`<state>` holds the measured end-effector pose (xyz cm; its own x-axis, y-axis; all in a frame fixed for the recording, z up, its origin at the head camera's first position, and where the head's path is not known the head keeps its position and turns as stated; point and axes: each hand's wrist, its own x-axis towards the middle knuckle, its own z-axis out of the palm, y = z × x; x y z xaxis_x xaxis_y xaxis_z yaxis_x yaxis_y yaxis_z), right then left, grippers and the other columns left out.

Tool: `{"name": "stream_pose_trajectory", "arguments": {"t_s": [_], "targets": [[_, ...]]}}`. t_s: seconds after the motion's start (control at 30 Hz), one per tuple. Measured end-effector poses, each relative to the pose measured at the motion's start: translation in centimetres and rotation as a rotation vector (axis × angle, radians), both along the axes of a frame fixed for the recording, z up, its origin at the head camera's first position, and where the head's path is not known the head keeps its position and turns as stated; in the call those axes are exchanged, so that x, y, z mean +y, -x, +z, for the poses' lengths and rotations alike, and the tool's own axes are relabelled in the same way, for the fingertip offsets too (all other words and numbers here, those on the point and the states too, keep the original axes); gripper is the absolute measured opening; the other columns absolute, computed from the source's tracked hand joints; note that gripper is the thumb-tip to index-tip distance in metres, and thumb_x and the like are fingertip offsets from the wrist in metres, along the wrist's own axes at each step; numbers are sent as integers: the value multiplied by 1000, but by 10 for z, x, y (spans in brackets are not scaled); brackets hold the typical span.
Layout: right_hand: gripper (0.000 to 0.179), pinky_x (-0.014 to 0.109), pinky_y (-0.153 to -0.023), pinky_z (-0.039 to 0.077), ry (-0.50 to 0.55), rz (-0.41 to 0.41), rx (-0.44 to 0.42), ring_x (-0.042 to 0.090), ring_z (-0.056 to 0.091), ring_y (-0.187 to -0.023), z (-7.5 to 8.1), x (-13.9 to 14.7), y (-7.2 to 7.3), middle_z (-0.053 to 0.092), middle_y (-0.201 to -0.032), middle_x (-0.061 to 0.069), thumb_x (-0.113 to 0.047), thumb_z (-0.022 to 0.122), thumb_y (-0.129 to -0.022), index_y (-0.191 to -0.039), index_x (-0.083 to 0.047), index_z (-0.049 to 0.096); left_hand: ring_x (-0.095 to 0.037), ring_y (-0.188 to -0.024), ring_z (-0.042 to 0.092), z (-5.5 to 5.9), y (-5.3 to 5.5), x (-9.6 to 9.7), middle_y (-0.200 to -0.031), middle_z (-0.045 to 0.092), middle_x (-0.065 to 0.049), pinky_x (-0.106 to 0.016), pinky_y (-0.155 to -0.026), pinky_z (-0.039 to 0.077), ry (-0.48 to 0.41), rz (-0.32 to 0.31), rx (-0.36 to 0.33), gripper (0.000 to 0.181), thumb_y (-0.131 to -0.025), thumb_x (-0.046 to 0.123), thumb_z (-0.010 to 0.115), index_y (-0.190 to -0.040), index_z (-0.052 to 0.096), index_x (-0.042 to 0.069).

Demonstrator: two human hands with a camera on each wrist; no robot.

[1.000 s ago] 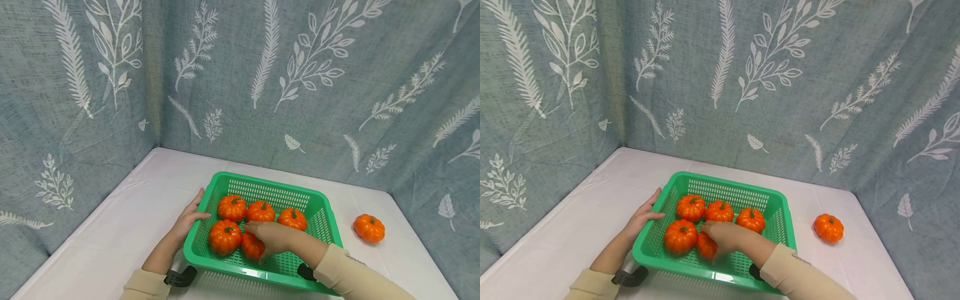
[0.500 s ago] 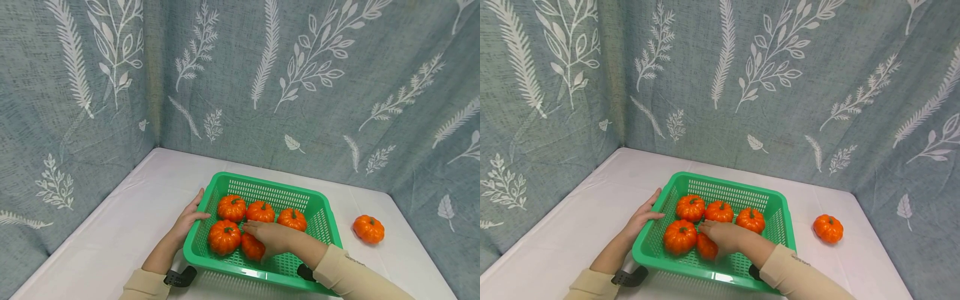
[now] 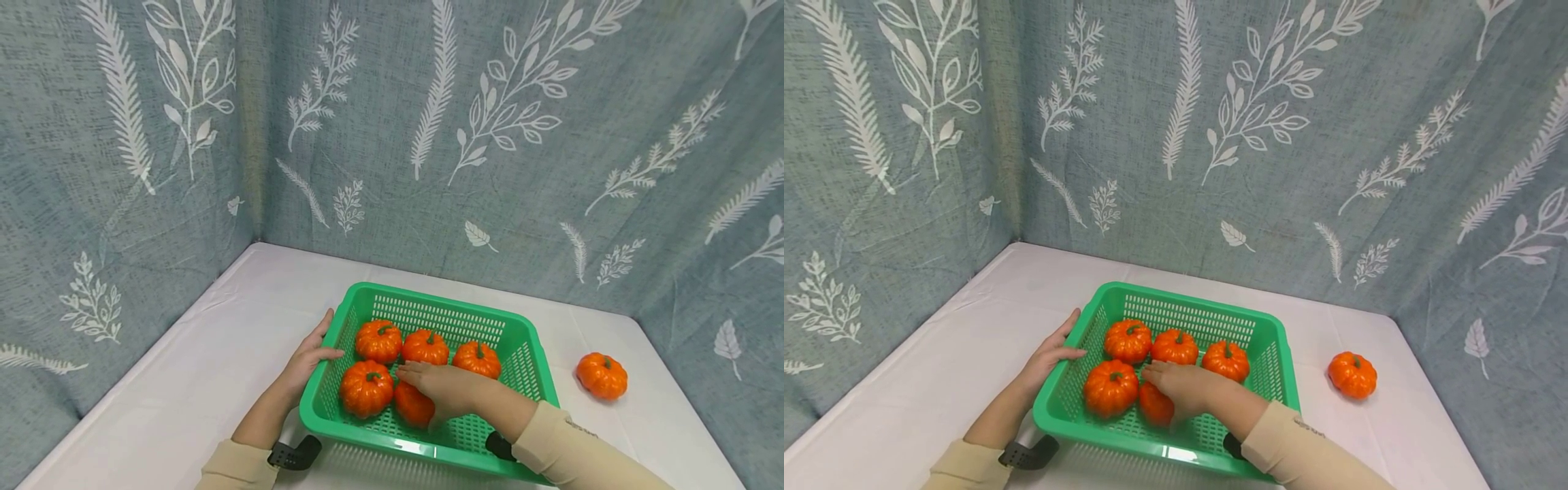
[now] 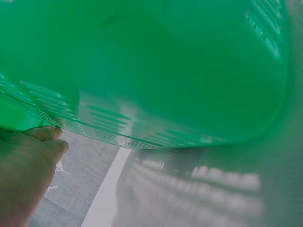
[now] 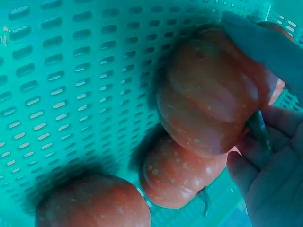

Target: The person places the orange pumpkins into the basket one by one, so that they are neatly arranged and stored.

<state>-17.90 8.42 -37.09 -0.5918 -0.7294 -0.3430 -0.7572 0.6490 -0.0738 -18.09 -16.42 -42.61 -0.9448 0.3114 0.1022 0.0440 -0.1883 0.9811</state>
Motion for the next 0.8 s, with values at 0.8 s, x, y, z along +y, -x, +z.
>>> {"name": "stream_pose_trajectory", "arguments": {"t_s": [0.8], "targets": [[86, 54, -103, 32, 471, -362, 143, 40, 26, -133, 60, 105, 29, 24, -148, 21, -22, 73, -77, -144, 0, 24, -25, -140, -6, 1, -1, 1, -153, -15, -4, -40, -111, 12, 1, -12, 5, 79, -88, -3, 37, -146, -15, 11]]}}
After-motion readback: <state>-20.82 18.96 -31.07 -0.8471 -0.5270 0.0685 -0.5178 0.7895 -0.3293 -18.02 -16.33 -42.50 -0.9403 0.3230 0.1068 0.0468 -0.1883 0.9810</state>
